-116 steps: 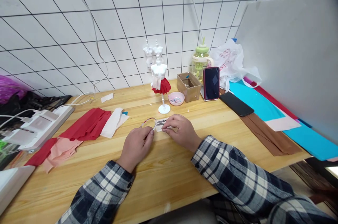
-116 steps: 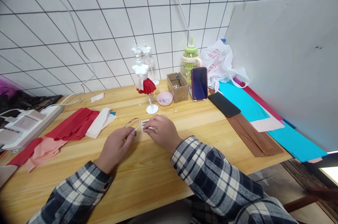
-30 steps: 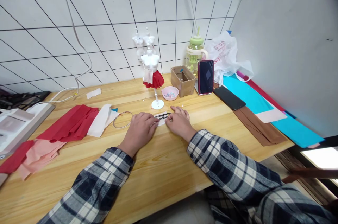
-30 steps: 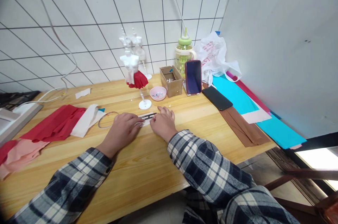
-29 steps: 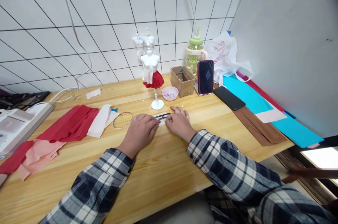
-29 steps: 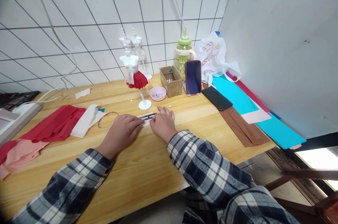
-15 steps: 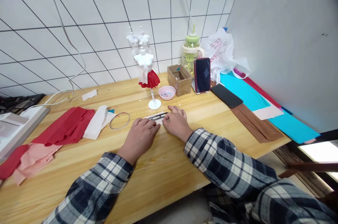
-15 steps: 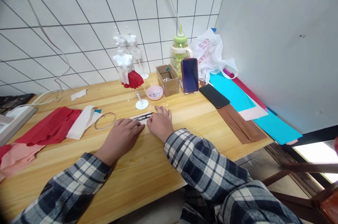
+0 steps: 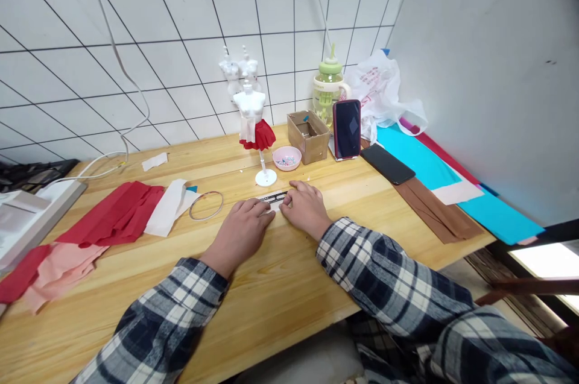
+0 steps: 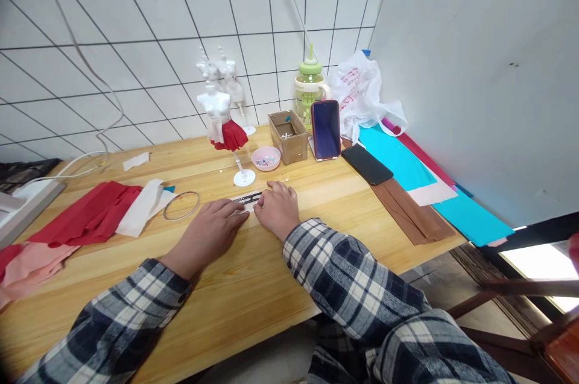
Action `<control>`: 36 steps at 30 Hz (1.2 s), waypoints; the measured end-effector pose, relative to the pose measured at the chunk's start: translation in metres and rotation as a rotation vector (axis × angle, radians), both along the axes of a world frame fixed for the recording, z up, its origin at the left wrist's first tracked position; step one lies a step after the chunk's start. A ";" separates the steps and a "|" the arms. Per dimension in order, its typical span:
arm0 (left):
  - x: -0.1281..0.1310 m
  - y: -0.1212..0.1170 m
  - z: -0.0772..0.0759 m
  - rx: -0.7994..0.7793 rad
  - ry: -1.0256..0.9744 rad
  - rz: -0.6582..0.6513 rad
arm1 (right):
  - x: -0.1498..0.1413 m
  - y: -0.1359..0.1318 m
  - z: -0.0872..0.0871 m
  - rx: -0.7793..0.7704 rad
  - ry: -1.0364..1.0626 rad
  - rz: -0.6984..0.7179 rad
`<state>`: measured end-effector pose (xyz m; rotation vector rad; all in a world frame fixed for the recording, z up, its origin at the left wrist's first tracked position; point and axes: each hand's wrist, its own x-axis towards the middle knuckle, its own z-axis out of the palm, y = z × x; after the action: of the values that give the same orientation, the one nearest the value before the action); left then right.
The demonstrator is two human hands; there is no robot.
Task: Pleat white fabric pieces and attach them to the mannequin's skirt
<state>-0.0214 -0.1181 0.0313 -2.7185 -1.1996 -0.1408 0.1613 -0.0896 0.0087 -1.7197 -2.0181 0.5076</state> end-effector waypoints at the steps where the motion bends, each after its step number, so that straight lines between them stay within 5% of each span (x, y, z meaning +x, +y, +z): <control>1: 0.000 0.000 -0.001 0.002 -0.002 -0.002 | 0.000 0.000 0.000 0.011 -0.001 -0.003; 20: -0.005 0.004 -0.002 -0.069 -0.129 -0.001 | 0.015 0.013 0.000 -0.016 0.105 -0.051; 27: -0.013 0.010 -0.005 -0.089 -0.324 0.049 | 0.021 0.023 -0.006 -0.006 0.221 -0.087; 31: -0.041 0.018 0.005 0.051 -0.453 0.206 | 0.022 0.024 -0.008 0.007 0.264 -0.092; 36: -0.102 0.029 0.008 0.053 -0.383 0.392 | 0.024 0.025 -0.008 0.038 0.277 -0.079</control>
<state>-0.1230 -0.0889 0.0398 -2.4175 -1.7726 -0.6499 0.1854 -0.0650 0.0004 -1.6012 -1.7480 0.6383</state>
